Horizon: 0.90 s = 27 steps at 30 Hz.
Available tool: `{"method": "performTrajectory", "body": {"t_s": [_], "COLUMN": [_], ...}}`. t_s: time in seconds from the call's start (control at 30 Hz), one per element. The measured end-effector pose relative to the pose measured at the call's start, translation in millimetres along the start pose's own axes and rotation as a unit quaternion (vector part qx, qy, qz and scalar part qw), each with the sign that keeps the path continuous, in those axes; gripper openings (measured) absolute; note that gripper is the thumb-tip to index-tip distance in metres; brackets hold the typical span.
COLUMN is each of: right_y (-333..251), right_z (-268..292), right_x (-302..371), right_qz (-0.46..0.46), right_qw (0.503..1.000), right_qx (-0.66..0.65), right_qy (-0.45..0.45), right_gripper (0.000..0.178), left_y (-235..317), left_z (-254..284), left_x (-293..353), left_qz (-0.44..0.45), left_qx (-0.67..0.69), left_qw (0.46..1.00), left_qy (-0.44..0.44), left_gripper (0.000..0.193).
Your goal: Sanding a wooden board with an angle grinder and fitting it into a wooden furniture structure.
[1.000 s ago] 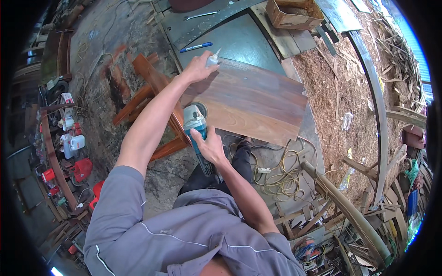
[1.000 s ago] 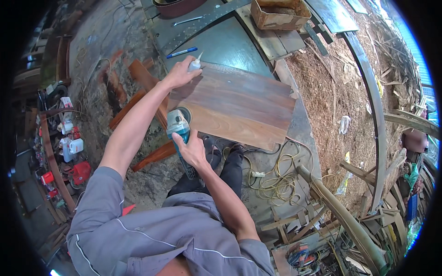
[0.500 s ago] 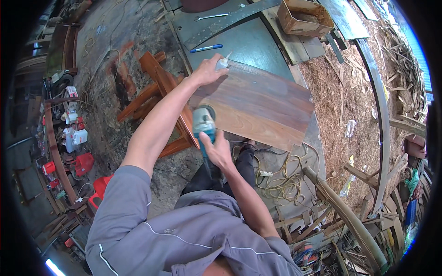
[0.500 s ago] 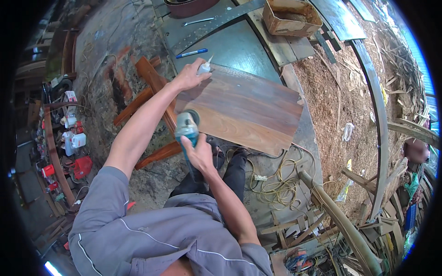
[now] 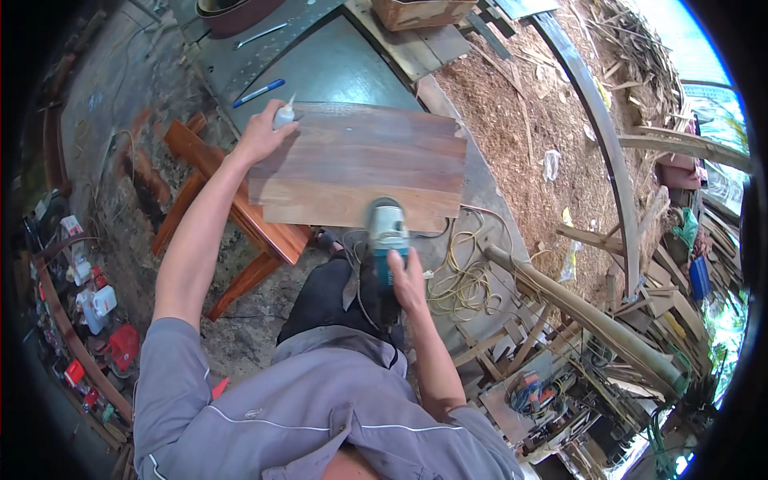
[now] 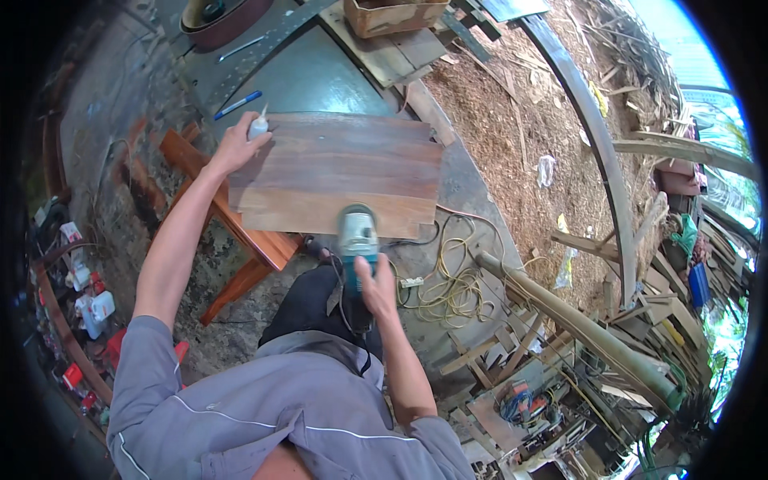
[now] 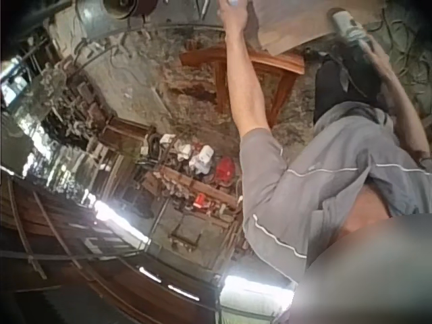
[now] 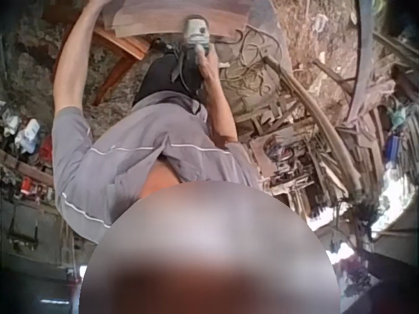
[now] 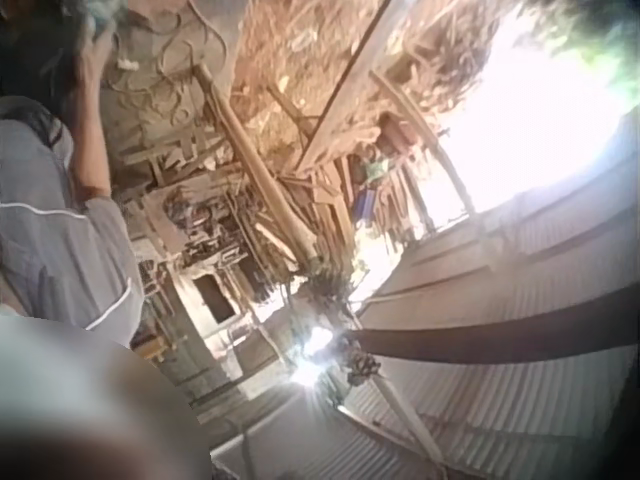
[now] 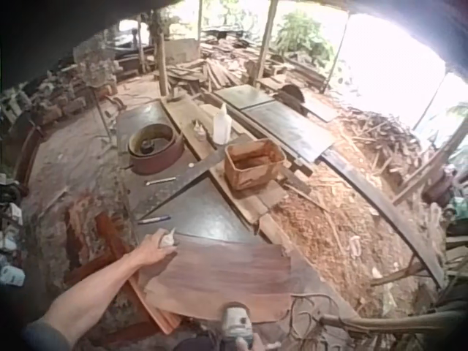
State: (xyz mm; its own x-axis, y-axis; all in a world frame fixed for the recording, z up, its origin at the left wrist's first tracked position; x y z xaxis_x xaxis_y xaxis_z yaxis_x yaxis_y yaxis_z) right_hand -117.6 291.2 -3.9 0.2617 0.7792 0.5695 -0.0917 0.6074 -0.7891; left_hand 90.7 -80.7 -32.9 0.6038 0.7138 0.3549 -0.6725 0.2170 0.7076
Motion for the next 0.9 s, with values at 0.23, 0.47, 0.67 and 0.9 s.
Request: {"method": "performTrajectory", "body": {"t_s": [0.23,0.47,0.67,0.9], "right_y": [73,49,-7,-50], "right_z": [70,45,-31,-85], "right_x": [6,3,-10,-37], "right_qz": [-0.008,-0.028,-0.011,-0.029], "right_qw": [0.970,0.987,0.999,0.986], "right_qx": [-0.204,-0.126,-0.022,-0.010], "right_qy": [0.129,0.096,-0.034,-0.162], "right_gripper": [0.055,0.055,0.061,0.077], "left_y": [2,1,6,6], "left_z": [0,-1,-1,-6], "left_x": [0,1,0,2], "left_qz": [0.018,0.006,0.007,0.000], "left_qx": [-0.004,-0.022,-0.033,-0.050], "left_qw": [1.000,1.000,0.999,0.999], "left_qy": [-0.019,0.003,0.010,0.021], "left_gripper": [0.050,0.050,0.049,0.048]}}
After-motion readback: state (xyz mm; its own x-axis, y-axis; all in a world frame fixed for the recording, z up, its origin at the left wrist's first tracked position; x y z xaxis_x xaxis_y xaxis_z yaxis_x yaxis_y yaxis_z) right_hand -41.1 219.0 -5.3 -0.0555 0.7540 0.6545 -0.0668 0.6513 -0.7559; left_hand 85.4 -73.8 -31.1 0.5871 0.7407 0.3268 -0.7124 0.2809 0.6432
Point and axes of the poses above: each hand's wrist, its own x-axis away from the middle knuckle, its own z-axis out of the back of the hand, y = z × x, the point moved 1 cm from there along -x, towards the middle knuckle, and after that the axes turned 13 degrees about -y, right-handed, at the moved point
